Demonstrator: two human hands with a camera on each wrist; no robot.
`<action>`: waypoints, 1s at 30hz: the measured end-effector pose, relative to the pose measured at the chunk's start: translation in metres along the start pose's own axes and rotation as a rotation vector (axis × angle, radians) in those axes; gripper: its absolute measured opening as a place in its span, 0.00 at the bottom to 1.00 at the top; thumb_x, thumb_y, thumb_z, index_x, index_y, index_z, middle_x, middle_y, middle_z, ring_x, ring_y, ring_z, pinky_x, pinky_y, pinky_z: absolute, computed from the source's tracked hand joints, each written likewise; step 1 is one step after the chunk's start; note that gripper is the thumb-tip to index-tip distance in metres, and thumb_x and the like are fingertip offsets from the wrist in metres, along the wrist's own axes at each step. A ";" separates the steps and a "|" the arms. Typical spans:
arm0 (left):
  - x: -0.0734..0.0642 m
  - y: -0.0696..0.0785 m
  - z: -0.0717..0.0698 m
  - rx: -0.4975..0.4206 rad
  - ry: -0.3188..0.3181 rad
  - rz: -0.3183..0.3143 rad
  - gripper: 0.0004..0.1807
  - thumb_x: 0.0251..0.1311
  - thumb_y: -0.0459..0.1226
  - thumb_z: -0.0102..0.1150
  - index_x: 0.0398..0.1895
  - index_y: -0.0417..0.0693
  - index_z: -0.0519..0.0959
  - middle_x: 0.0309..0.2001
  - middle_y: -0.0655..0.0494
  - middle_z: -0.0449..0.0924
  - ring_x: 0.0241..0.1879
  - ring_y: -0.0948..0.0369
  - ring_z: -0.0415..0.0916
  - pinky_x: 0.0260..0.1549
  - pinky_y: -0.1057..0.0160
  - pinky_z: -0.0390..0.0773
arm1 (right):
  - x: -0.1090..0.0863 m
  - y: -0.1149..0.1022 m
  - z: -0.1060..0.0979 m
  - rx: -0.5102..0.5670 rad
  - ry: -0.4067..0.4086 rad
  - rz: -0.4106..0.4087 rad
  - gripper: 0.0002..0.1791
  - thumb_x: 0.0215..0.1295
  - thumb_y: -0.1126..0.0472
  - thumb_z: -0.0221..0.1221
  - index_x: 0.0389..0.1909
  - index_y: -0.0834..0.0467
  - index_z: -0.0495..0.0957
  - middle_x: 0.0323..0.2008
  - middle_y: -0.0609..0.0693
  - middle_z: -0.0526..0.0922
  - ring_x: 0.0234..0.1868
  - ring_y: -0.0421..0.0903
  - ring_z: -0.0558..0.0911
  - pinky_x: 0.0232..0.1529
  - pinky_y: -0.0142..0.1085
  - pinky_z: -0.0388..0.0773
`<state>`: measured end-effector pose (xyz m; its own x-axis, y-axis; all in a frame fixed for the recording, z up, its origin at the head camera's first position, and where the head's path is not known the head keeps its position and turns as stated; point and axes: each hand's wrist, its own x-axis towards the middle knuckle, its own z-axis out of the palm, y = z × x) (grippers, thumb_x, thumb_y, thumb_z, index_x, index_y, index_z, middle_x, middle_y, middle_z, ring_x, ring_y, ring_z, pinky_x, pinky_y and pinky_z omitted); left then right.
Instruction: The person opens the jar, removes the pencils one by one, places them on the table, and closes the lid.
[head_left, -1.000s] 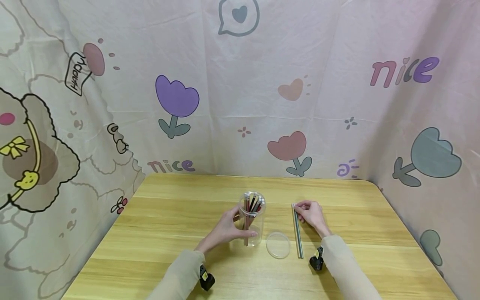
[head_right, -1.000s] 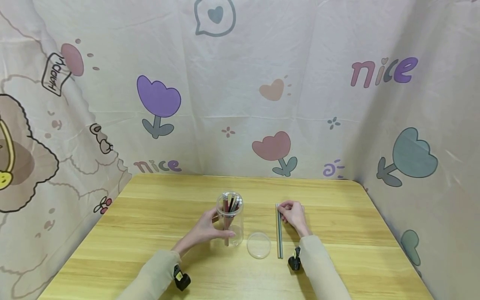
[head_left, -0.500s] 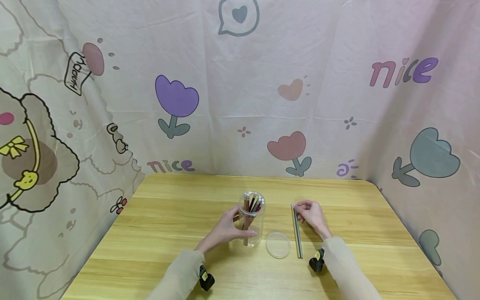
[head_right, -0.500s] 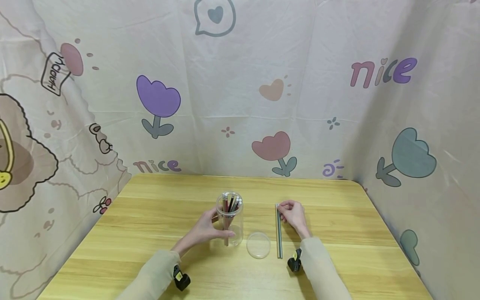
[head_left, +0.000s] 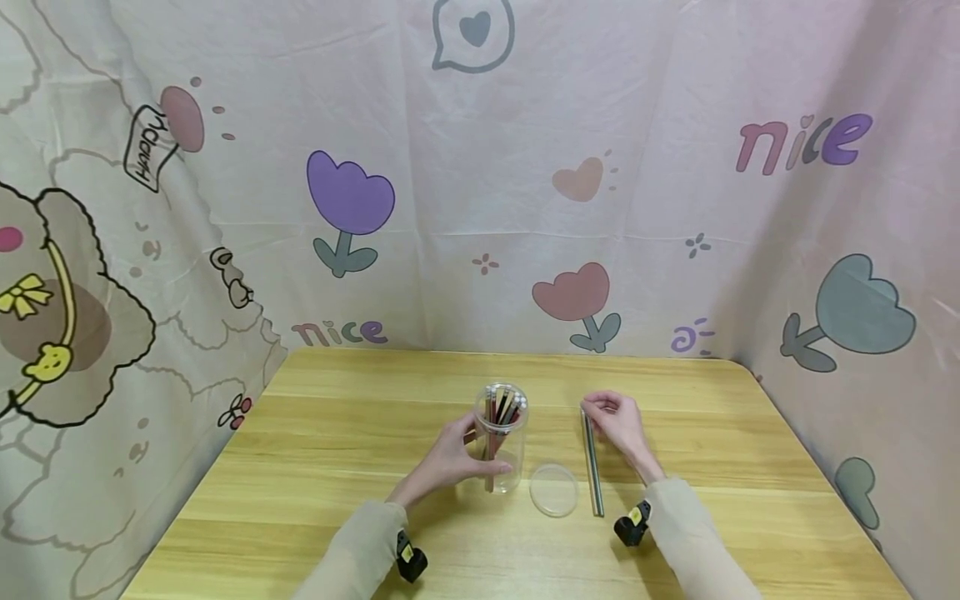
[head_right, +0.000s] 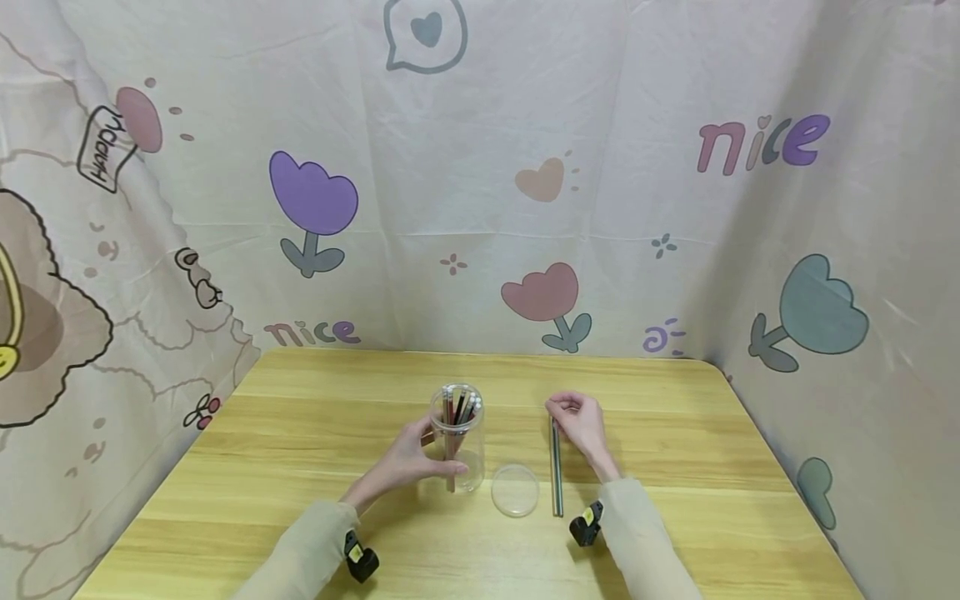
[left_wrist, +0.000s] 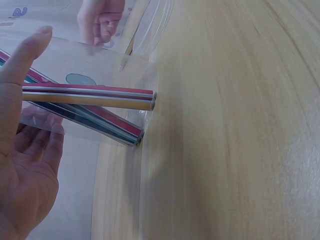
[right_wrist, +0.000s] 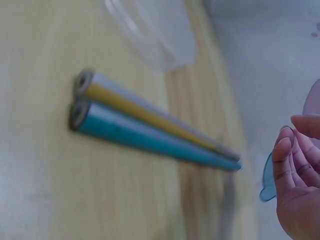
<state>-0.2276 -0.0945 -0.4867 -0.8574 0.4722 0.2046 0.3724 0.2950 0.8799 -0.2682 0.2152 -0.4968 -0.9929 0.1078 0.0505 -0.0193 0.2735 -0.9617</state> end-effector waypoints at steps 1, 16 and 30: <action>0.000 0.000 0.000 -0.001 0.000 -0.006 0.45 0.46 0.44 0.80 0.69 0.50 0.70 0.66 0.48 0.77 0.66 0.46 0.75 0.68 0.41 0.73 | -0.001 -0.003 0.000 -0.001 -0.003 -0.013 0.14 0.66 0.65 0.64 0.46 0.72 0.80 0.32 0.59 0.86 0.22 0.42 0.81 0.22 0.30 0.82; -0.001 0.001 -0.001 -0.018 0.003 -0.015 0.45 0.46 0.45 0.80 0.69 0.51 0.70 0.65 0.48 0.78 0.66 0.44 0.74 0.68 0.38 0.72 | -0.015 -0.050 0.007 0.117 -0.109 -0.190 0.15 0.66 0.66 0.64 0.47 0.76 0.79 0.25 0.41 0.83 0.20 0.36 0.78 0.21 0.27 0.80; 0.000 0.001 0.000 -0.004 0.009 -0.009 0.45 0.45 0.44 0.80 0.69 0.50 0.70 0.65 0.48 0.77 0.66 0.46 0.75 0.68 0.42 0.74 | -0.037 -0.098 0.020 0.115 -0.256 -0.386 0.12 0.67 0.67 0.63 0.45 0.73 0.80 0.23 0.35 0.82 0.21 0.32 0.76 0.20 0.25 0.76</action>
<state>-0.2270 -0.0943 -0.4856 -0.8637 0.4623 0.2006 0.3633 0.2954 0.8836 -0.2316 0.1654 -0.4096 -0.9074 -0.2237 0.3558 -0.3908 0.1379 -0.9101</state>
